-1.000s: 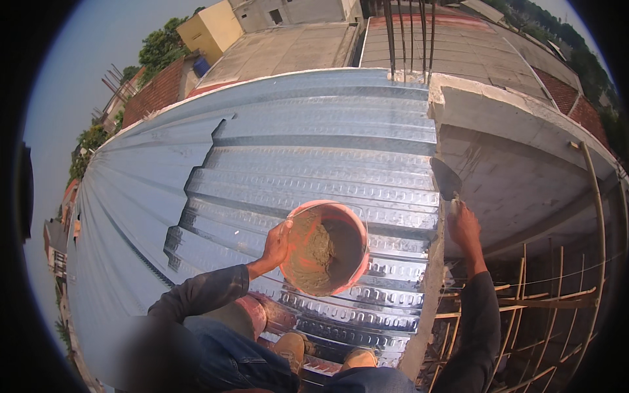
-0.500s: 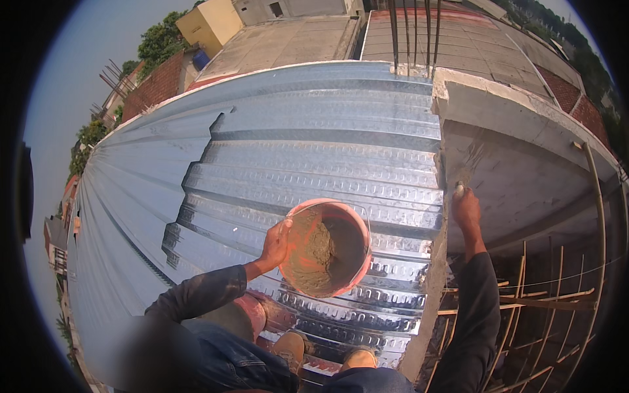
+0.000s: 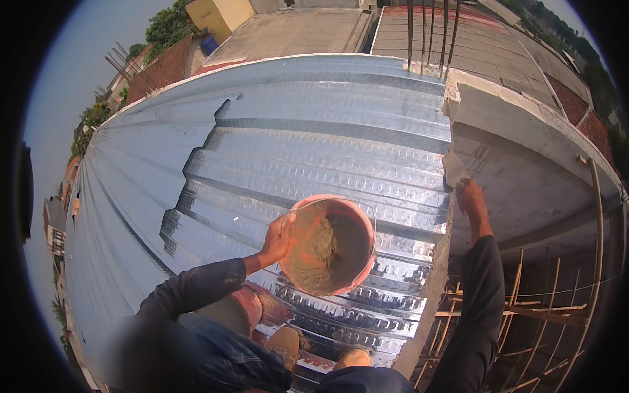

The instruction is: The person scoops cement from a bucket with a trowel and spreads it along the edge of a corrugated metal roof. The person repeatedly applies and smooths the cement along the roof edge while standing on the roof surface.

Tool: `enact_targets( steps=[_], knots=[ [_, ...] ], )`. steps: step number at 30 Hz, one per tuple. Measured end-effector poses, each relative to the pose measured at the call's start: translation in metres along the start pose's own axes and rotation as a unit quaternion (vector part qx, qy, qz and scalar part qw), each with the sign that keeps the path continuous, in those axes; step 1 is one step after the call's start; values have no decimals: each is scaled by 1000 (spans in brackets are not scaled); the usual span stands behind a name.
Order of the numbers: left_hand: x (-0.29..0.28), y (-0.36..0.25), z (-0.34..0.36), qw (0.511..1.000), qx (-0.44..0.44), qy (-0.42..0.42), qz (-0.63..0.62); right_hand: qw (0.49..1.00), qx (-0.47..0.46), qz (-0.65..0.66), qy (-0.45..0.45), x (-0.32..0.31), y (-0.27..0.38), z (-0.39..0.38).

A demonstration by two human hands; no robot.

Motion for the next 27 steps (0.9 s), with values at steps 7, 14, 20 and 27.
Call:
enact_targets(
  steps=[7,14,20,27],
  knots=[
    [3,-7,0,999,12,-6,-39,997,-75,-28,22,0,-7,-11],
    [13,-9,11,999,10,2,-42,990,-124,-55,-43,-17,-23,-18],
    [-1,7,-4,999,-11,6,-40,994,11,29,101,-5,-10,-39],
    [8,1,1,1000,-23,13,-8,993,36,16,108,-27,-35,-91]
  ],
)
Point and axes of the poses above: each hand's wrist, its own z-axis towards the middle knuckle, its own x-axis out of the palm, y = z × x, the point moved 6 cm from there along z, towards the middle knuckle, and after that the axes turned 15 degrees about -z, right-handed, at the moved point
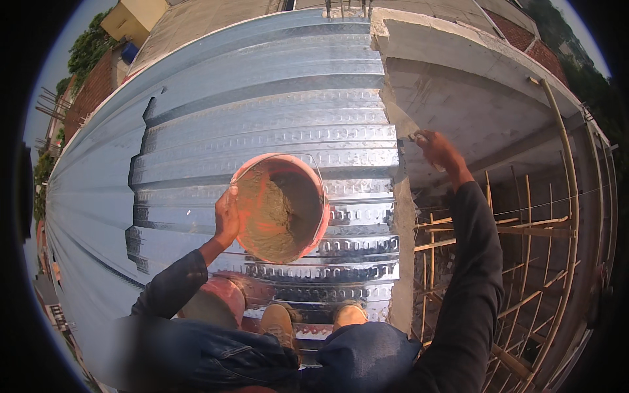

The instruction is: The person scoops cement from a bucket with a trowel and spreads it along the edge of a corrugated metal roof. The person repeatedly applies and smooths the cement along the roof edge while standing on the roof surface.

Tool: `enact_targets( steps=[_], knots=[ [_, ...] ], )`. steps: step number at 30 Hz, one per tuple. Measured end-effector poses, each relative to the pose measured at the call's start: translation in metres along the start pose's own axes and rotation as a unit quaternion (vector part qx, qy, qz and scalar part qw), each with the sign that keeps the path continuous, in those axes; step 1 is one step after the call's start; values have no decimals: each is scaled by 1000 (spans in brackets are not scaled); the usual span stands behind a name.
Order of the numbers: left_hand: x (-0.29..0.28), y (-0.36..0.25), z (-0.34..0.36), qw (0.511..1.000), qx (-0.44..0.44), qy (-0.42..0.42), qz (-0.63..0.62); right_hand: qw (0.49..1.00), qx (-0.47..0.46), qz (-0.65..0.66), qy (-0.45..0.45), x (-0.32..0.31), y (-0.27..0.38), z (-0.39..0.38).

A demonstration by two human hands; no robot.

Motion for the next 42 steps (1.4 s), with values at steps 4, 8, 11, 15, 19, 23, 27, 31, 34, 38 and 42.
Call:
enact_targets(
  steps=[4,8,11,15,19,23,27,31,34,38,42],
  knots=[
    [-14,4,-1,1000,24,-4,0,997,-39,-63,9,5,15,-24],
    [-17,9,0,999,30,-6,-8,986,-78,-105,-99,0,14,-30],
    [-10,12,2,999,37,5,-32,968,-33,-148,-203,1,-3,-10],
    [-17,16,4,998,59,13,-17,961,77,-147,-223,4,-5,18],
    [-14,7,-2,999,49,-6,16,972,67,-132,-181,23,20,24],
    [-16,11,-3,999,33,-19,30,978,71,-121,-151,19,27,28],
    [-15,4,-3,999,26,-9,27,964,101,-114,-218,18,45,16],
    [-8,2,0,999,44,-6,20,979,59,-129,-148,25,40,27],
    [-8,1,0,999,49,-3,3,968,80,-115,-208,19,37,26],
    [-9,2,-1,999,48,-5,-1,975,52,-155,-153,23,50,33],
    [-14,3,-1,999,52,0,16,961,129,-64,-235,11,53,31]
  ],
)
Point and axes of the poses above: each hand's wrist, its own z-axis towards the middle knuckle, its own x-axis out of the palm, y = z × x, the point moved 6 cm from there along z, towards the middle knuckle, and after that the axes turned 15 degrees about -z, right-handed, at the moved point
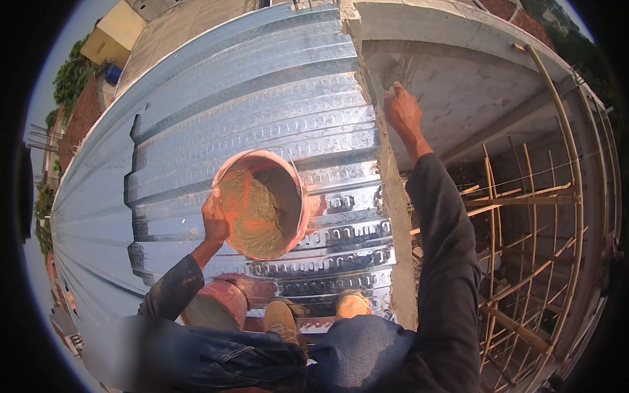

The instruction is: The person scoops cement from a bucket with a trowel and spreads it along the edge of a corrugated metal roof. The person repeatedly applies and smooths the cement along the roof edge while standing on the roof surface.

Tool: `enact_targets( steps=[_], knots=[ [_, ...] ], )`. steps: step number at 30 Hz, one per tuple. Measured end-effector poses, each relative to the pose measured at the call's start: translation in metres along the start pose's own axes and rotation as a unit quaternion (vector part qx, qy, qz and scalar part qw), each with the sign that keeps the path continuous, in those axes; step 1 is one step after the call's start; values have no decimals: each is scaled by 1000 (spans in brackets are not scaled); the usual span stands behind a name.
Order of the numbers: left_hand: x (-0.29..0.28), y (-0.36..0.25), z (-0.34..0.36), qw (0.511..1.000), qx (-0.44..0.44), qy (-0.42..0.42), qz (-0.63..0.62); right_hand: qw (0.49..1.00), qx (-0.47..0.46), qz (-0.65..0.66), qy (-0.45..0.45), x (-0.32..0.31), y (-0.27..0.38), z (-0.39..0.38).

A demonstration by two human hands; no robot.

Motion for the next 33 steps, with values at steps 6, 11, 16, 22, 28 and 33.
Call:
enact_targets(
  steps=[6,11,16,22,28,33],
  knots=[
    [8,-3,0,1000,8,-14,-26,997,-56,-21,47,11,3,-4],
    [5,-4,-1,1000,2,2,-13,993,-63,-49,84,8,7,-11],
    [10,-7,-1,999,0,-7,-36,1000,2,-18,-4,1,-13,1],
    [8,-9,-1,1000,-13,-4,-27,996,-19,-60,69,10,-13,10],
    [9,-5,1,1000,4,-1,-15,995,-55,-78,20,15,3,-4],
    [-1,4,0,1000,-20,1,-6,993,-65,-94,32,7,2,-29]
  ],
)
Point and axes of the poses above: each hand's wrist, its own z-axis towards the middle knuckle, its own x-axis out of the palm, y = z × x, the point moved 6 cm from there along z, towards the middle knuckle, and after that the axes turned 15 degrees about -z, right-handed, at the moved point
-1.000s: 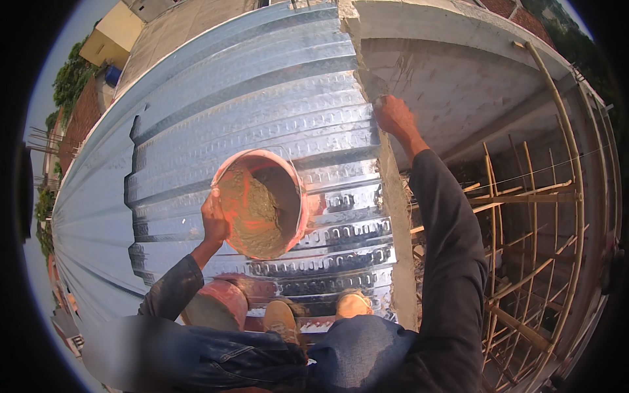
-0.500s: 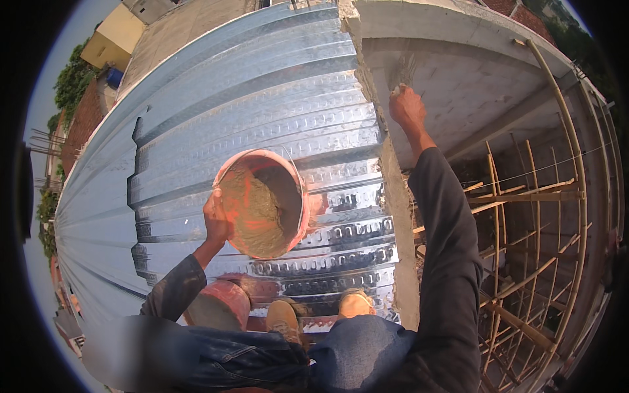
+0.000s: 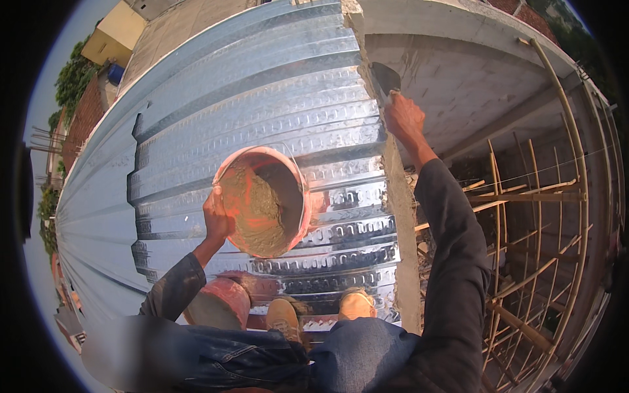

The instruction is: The person scoops cement from a bucket with a trowel and spreads it along the edge of a corrugated metal roof. The person repeatedly applies and smooths the cement along the roof edge while standing on the roof surface.

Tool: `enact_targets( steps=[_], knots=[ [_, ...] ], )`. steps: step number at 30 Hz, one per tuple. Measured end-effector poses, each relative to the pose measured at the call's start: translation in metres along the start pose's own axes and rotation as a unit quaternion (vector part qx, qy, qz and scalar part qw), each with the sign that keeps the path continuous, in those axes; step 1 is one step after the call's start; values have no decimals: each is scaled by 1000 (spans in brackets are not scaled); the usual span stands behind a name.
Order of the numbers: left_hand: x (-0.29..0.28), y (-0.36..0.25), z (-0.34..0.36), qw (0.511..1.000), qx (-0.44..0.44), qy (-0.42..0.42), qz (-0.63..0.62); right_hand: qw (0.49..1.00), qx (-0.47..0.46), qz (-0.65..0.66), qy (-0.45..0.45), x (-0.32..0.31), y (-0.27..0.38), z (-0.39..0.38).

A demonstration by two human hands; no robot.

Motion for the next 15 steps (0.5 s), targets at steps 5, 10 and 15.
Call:
enact_targets(
  steps=[5,10,15],
  knots=[
    [15,-11,0,1000,-3,-9,-25,1000,-17,-18,-10,-11,-20,-16],
    [9,-7,-4,999,13,-13,-41,1000,19,-1,9,-6,-8,-3],
    [6,-5,4,999,46,-15,15,998,2,4,56,15,-2,24]
  ],
)
Point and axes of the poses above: each hand's wrist, its own z-axis towards the middle knuckle, its own x-axis out of the palm, y = z × x, the point moved 6 cm from there along z, towards the middle knuckle, and after that the axes turned 15 degrees about -z, right-handed, at the moved point
